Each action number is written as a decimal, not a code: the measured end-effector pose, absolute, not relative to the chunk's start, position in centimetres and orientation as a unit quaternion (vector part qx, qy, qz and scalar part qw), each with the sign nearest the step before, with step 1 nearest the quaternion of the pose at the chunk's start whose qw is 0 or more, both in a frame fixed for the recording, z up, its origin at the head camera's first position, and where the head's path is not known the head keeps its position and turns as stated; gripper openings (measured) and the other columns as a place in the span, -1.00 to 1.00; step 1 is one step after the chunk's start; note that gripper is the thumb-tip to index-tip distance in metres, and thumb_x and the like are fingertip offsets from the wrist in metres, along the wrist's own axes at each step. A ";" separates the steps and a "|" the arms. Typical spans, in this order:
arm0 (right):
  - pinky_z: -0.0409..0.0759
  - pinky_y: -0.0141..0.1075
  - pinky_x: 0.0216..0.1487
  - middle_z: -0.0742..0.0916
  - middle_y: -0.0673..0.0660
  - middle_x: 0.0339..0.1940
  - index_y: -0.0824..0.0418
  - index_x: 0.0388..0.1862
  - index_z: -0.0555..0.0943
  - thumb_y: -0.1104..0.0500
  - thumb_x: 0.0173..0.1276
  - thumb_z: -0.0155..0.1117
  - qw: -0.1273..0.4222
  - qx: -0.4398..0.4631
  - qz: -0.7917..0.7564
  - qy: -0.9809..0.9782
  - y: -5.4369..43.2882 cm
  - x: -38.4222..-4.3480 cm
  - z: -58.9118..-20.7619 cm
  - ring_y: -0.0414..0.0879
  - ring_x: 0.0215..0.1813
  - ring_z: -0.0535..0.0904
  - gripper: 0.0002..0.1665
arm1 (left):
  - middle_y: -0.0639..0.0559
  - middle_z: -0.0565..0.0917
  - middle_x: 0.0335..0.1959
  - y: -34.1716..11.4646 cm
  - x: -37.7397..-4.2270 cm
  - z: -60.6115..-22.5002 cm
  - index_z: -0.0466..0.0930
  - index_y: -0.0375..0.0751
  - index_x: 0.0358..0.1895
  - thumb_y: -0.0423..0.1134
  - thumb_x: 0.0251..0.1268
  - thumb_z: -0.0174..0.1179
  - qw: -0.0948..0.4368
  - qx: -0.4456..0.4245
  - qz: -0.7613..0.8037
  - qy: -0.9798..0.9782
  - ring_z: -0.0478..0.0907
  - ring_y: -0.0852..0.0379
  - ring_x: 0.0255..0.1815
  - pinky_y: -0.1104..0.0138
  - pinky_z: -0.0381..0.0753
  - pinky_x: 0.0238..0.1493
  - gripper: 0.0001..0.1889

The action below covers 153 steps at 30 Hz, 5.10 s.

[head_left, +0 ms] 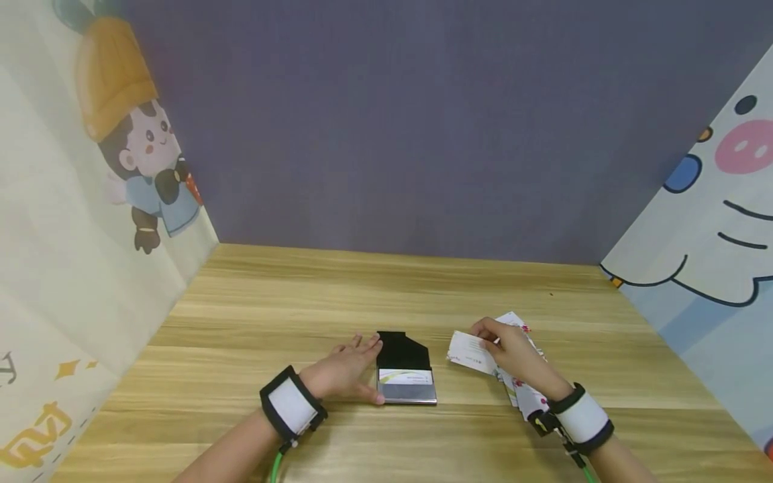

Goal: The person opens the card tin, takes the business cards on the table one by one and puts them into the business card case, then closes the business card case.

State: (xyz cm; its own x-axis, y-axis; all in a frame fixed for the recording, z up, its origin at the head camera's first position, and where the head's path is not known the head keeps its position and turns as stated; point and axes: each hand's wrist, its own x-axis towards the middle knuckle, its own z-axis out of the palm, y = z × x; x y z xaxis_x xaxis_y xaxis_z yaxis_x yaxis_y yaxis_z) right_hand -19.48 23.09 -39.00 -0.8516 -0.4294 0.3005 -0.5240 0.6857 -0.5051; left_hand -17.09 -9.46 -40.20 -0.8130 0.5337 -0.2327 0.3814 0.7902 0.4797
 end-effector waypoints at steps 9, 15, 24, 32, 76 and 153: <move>0.68 -0.25 -0.27 0.77 0.13 -0.31 0.34 -0.15 0.65 0.62 0.31 0.21 0.070 0.295 0.314 -0.900 19.8 -20.2 -38.5 -0.03 -0.26 0.69 -0.72 | -0.20 0.10 0.67 -9.5 -17.0 -40.2 0.17 -0.39 0.59 0.11 0.15 0.49 0.181 0.248 0.204 0.929 -0.04 -0.37 0.66 -0.25 0.05 0.58 0.06; 0.71 -0.25 -0.25 0.78 0.16 -0.28 0.32 -0.16 0.66 0.63 0.28 0.21 0.080 0.329 0.306 -0.890 17.9 -20.7 -38.6 0.01 -0.24 0.73 -0.70 | -0.19 0.09 0.67 -9.5 -16.9 -40.1 0.17 -0.38 0.59 0.12 0.14 0.49 0.181 0.246 0.203 0.930 -0.04 -0.35 0.66 -0.24 0.04 0.59 0.07; 0.73 -0.26 -0.18 0.78 0.21 -0.23 0.35 -0.12 0.66 0.63 0.28 0.19 0.053 0.352 0.311 -0.881 15.4 -21.2 -38.9 0.02 -0.19 0.73 -0.69 | -0.21 0.10 0.67 -9.5 -16.9 -40.0 0.17 -0.40 0.58 0.12 0.12 0.50 0.176 0.245 0.208 0.931 -0.04 -0.37 0.66 -0.25 0.04 0.58 0.08; 0.70 -0.32 -0.20 0.78 0.19 -0.26 0.35 -0.16 0.66 0.62 0.30 0.18 0.029 0.371 0.330 -0.868 13.9 -21.4 -39.1 -0.04 -0.20 0.71 -0.73 | -0.24 0.11 0.66 -9.6 -17.0 -40.2 0.17 -0.42 0.58 0.12 0.11 0.51 0.174 0.245 0.213 0.930 -0.03 -0.38 0.65 -0.26 0.05 0.57 0.09; 0.63 -0.37 -0.19 0.72 0.12 -0.25 0.38 -0.14 0.69 0.58 0.26 0.28 -0.061 0.393 0.280 -0.874 13.2 -19.6 -40.8 -0.15 -0.22 0.61 -0.75 | -0.23 0.12 0.66 -9.6 -17.1 -40.1 0.19 -0.42 0.57 0.10 0.15 0.50 0.174 0.254 0.204 0.929 -0.01 -0.39 0.65 -0.25 0.10 0.56 0.06; 0.67 -0.11 -0.13 0.70 0.08 -0.18 0.38 -0.09 0.67 0.41 0.10 0.56 -0.038 0.179 0.219 -0.959 31.6 -15.6 -40.1 0.02 -0.14 0.63 -0.63 | -0.22 0.07 0.67 -9.1 -16.2 -39.1 0.15 -0.41 0.59 0.11 0.15 0.49 0.181 0.245 0.203 0.931 -0.06 -0.36 0.66 -0.25 0.03 0.58 0.08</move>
